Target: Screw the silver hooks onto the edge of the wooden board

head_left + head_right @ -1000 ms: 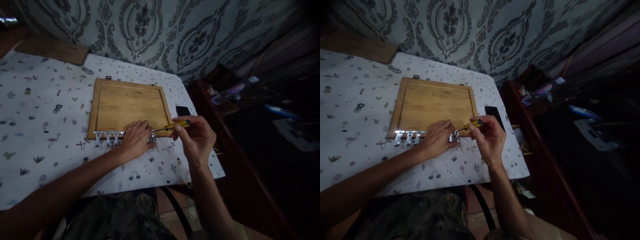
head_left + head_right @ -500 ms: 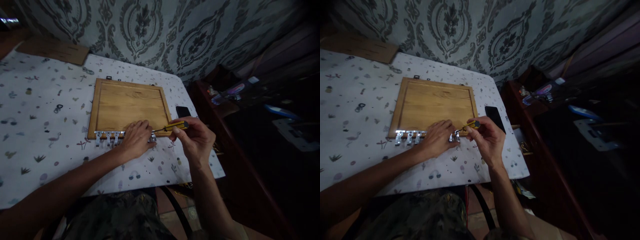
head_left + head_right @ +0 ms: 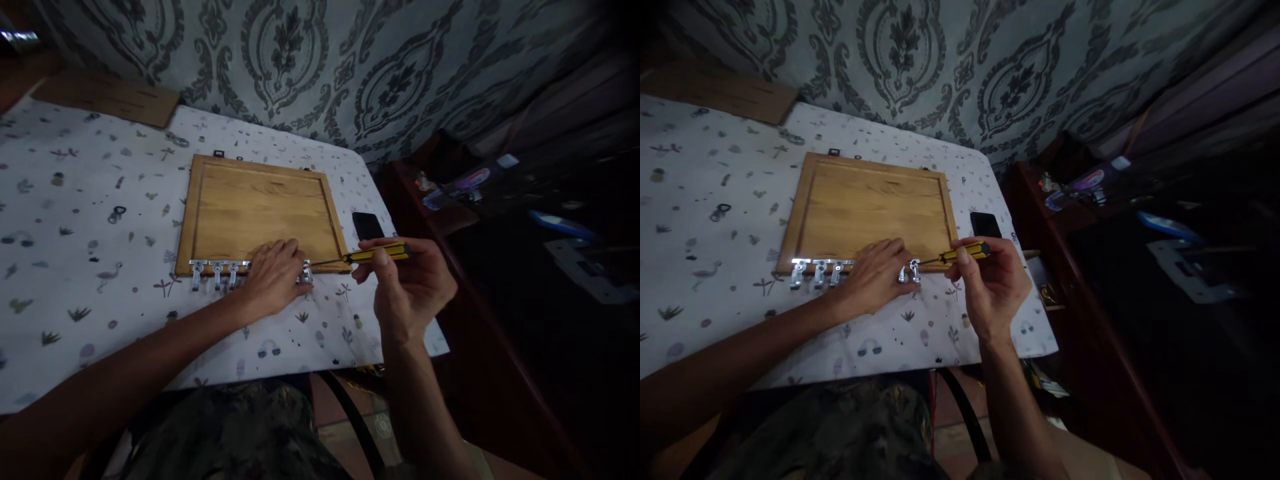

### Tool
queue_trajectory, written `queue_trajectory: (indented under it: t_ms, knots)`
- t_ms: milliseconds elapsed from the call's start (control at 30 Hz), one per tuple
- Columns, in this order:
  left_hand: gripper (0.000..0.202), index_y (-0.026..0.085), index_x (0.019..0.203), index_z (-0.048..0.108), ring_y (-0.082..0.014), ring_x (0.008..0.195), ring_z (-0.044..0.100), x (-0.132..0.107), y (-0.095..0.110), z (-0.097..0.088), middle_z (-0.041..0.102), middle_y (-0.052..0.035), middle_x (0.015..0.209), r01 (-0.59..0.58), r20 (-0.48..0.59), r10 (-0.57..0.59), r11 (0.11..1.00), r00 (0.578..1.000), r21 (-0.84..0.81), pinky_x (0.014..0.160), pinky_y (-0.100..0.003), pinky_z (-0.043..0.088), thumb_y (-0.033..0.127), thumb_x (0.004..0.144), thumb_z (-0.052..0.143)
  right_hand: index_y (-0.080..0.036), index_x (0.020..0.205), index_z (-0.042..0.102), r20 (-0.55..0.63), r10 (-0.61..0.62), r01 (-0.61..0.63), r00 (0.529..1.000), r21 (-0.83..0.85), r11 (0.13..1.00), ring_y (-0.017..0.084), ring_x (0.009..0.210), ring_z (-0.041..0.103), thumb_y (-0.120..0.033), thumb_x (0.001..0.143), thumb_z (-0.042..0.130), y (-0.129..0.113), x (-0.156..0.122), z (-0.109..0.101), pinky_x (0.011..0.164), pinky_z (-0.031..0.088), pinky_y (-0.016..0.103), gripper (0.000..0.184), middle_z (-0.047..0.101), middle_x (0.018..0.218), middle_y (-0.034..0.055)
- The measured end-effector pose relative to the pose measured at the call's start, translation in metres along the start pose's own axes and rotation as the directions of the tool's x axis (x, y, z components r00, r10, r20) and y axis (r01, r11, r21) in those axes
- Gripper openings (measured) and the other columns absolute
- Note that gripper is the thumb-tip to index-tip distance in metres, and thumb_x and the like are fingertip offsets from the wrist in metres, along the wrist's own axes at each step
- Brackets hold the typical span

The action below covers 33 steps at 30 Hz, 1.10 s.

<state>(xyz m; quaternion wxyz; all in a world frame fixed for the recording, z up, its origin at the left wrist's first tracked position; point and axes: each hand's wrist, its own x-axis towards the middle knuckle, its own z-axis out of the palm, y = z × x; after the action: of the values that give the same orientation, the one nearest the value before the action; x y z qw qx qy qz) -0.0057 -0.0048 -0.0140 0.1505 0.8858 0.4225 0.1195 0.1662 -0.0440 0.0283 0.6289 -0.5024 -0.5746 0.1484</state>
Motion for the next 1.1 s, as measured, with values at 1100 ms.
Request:
queue_trajectory:
  t_ms: [1100]
  knots:
    - [0.037,0.016,0.113,0.066,-0.0299,0.115,0.058,0.0017,0.0015,-0.0024,0.062,-0.011,0.119,0.025,0.019,-0.025,1.0,1.0,-0.005,0.094,-0.044,0.048,0.046,0.091,0.069,-0.026,0.112,0.069,0.232,0.054,-0.059,0.971,0.013,0.998,0.009,0.053,0.066,-0.043,0.091,0.072,0.0056,0.0034,-0.0021,0.05,0.059,0.026,0.027,0.073,0.092,-0.0007]
